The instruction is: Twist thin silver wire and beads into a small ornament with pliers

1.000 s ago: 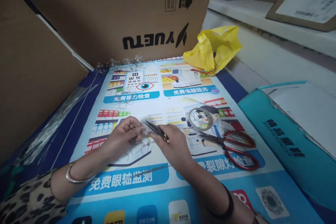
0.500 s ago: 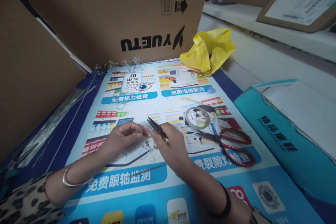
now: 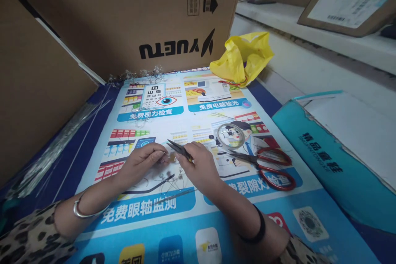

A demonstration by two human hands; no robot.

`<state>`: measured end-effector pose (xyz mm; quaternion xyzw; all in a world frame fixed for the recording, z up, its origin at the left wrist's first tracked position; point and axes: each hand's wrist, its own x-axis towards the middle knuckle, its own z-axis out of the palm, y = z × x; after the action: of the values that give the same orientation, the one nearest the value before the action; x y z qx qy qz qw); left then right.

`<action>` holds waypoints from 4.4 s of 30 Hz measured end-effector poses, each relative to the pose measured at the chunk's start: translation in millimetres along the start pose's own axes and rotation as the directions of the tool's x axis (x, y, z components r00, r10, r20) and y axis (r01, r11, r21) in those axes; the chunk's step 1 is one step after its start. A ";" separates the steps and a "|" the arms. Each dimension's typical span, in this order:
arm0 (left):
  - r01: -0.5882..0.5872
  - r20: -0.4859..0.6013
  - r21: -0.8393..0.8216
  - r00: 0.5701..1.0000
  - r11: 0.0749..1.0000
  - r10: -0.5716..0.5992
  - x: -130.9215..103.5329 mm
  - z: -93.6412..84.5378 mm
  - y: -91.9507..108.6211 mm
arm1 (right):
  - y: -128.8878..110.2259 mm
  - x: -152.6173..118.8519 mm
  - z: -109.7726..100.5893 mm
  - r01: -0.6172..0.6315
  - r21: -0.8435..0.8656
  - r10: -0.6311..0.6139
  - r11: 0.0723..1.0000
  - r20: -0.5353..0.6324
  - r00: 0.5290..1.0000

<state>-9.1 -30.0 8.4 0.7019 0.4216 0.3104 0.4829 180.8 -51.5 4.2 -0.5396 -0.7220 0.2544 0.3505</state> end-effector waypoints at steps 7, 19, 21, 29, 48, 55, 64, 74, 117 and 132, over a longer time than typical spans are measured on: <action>0.002 -0.002 0.125 1.000 0.992 -0.002 1.1 4.0 -0.8 | 1.6 1.4 4.4 0.045 0.018 -0.047 0.999 0.076 0.996; -0.086 -0.045 0.201 0.994 0.976 0.097 0.5 6.0 -1.1 | -3.1 4.3 4.4 -0.082 0.198 0.041 0.977 0.203 0.978; -0.066 -0.058 0.164 0.995 0.984 0.077 0.3 7.0 -2.4 | -7.3 4.8 5.4 -0.099 0.250 0.041 0.963 0.229 0.973; 0.061 -0.019 -0.092 0.998 0.994 -0.063 3.2 5.5 -2.3 | -8.6 5.8 5.4 -0.202 0.320 0.134 0.926 0.223 0.966; -0.115 -0.084 0.246 0.987 0.963 0.139 4.3 6.5 0.5 | -6.6 7.5 13.8 -0.107 0.124 0.085 0.987 0.167 0.982; -0.069 -0.179 0.378 0.973 0.923 0.146 18.2 -8.7 -13.6 | 7.0 18.0 3.7 -0.116 0.012 0.115 0.993 0.049 0.992; -0.193 -0.322 0.483 0.868 0.854 0.378 18.6 -42.7 -22.2 | 24.9 12.4 2.3 -0.029 -0.237 0.028 0.971 -0.008 1.000; -0.332 0.199 0.611 0.943 0.719 0.267 2.2 -47.2 -29.8 | 19.4 10.8 11.4 0.371 -0.283 -0.331 0.885 0.180 0.926; -0.293 0.048 0.524 0.947 0.799 0.317 7.9 -54.7 -35.6 | -1.6 57.2 4.0 0.109 -0.346 -0.054 0.932 0.166 0.985; -0.532 0.366 0.639 0.845 0.555 0.390 6.1 -45.3 -24.7 | -7.5 110.7 42.8 0.183 -0.156 -0.099 0.971 0.432 0.896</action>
<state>-51.8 -1.3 0.8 0.9438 0.2629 0.1701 0.1055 123.9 52.8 8.7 -0.4494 -0.8391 0.2675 0.1500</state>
